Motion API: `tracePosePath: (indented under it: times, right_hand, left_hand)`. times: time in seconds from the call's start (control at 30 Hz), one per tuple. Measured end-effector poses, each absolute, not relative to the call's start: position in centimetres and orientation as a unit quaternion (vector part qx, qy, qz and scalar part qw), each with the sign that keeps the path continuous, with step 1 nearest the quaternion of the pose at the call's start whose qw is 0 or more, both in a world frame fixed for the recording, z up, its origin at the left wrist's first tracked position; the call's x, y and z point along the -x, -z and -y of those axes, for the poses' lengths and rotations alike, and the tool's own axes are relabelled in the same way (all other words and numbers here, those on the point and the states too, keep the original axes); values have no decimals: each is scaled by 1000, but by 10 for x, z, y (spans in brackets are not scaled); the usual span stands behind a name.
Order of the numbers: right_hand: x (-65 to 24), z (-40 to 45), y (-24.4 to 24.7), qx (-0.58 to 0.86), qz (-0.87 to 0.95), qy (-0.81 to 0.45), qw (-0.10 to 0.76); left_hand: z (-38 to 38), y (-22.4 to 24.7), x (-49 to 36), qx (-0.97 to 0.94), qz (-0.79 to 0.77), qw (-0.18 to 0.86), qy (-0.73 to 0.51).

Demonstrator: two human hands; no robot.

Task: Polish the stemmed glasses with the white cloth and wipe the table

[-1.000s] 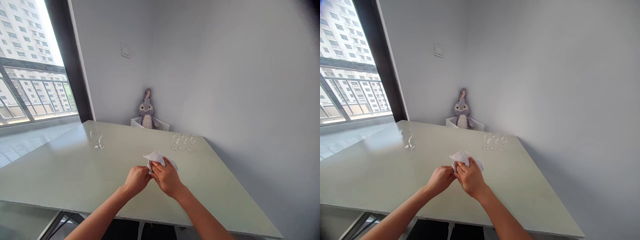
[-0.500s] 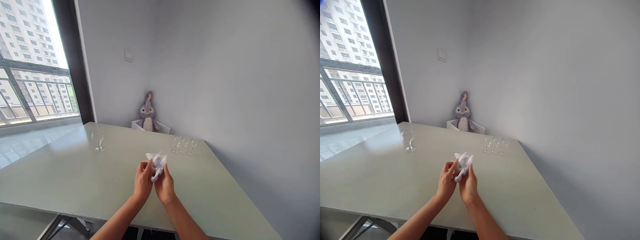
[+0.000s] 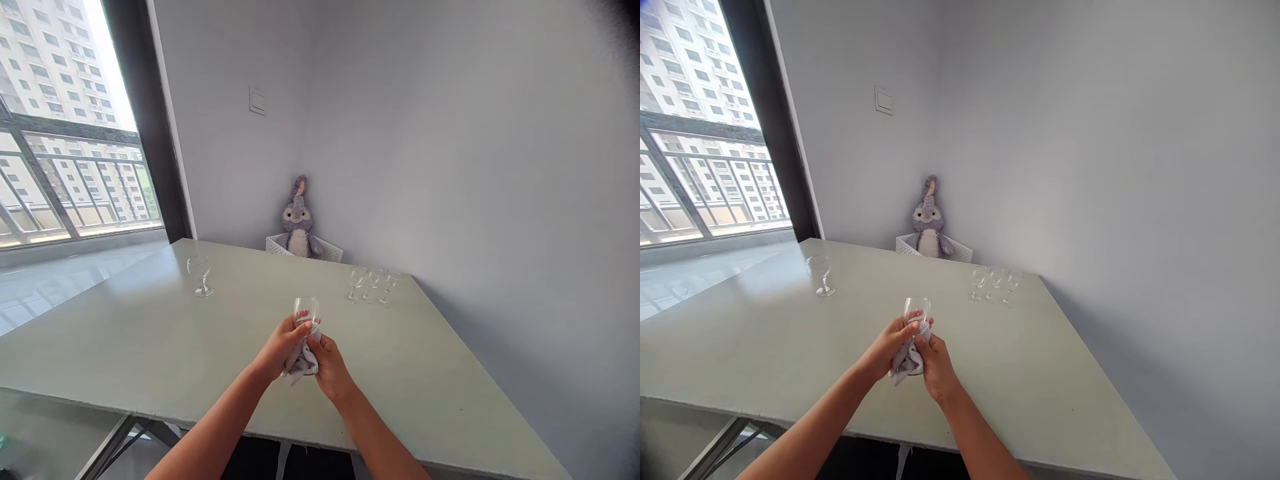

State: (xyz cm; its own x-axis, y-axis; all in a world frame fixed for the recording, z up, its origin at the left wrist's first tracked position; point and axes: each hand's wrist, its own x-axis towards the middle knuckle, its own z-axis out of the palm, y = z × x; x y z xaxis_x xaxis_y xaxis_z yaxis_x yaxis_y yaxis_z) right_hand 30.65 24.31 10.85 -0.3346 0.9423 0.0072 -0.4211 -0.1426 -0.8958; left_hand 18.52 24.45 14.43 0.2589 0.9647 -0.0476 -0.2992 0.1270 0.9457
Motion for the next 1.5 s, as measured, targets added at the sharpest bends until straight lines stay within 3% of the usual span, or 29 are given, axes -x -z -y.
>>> tracePosePath:
  times: [0.2,0.33,0.4,0.5,0.6,0.67,0.83,0.93,1.03,1.17,1.3,1.43,1.5]
  right_hand:
    - [-318,-259,-103,391,359,-647,546]
    - [-346,-256,-113,441,433,-498,608]
    - [-355,-244,-123,415,590,-398,567]
    - [-355,-225,-135,341,824,-179,416]
    - [-349,-219,-137,314,888,-49,334]
    - [-347,-223,-135,307,875,-106,358]
    - [-341,-238,-127,313,649,-440,536]
    - [-326,-243,-120,282,440,-609,596]
    - [-310,-242,-113,250,288,-705,598]
    - [-303,-241,-108,267,155,-756,577]
    - [-301,-239,-102,289,138,-776,543]
    - [-303,-234,-90,355,297,-733,499]
    - [-310,-233,-87,413,464,-640,452]
  left_hand:
    - [-249,-144,-184,-451,-431,593,-508]
    - [-254,-146,-178,-402,-445,592,-539]
    - [-257,-145,-175,-372,-427,622,-542]
    - [-260,-141,-177,-342,-388,679,-521]
    - [-260,-138,-183,-295,-356,740,-489]
    - [-258,-139,-187,-265,-332,769,-478]
    - [-253,-146,-195,-215,-229,792,-524]
    - [-252,-144,-202,-189,-206,754,-595]
    - [-247,-138,-208,-226,-247,665,-667]
    - [-237,-131,-210,-359,-322,544,-687]
    - [-235,-125,-208,-436,-386,469,-664]
    - [-246,-122,-201,-473,-453,375,-656]
    - [-251,-125,-196,-483,-467,348,-654]
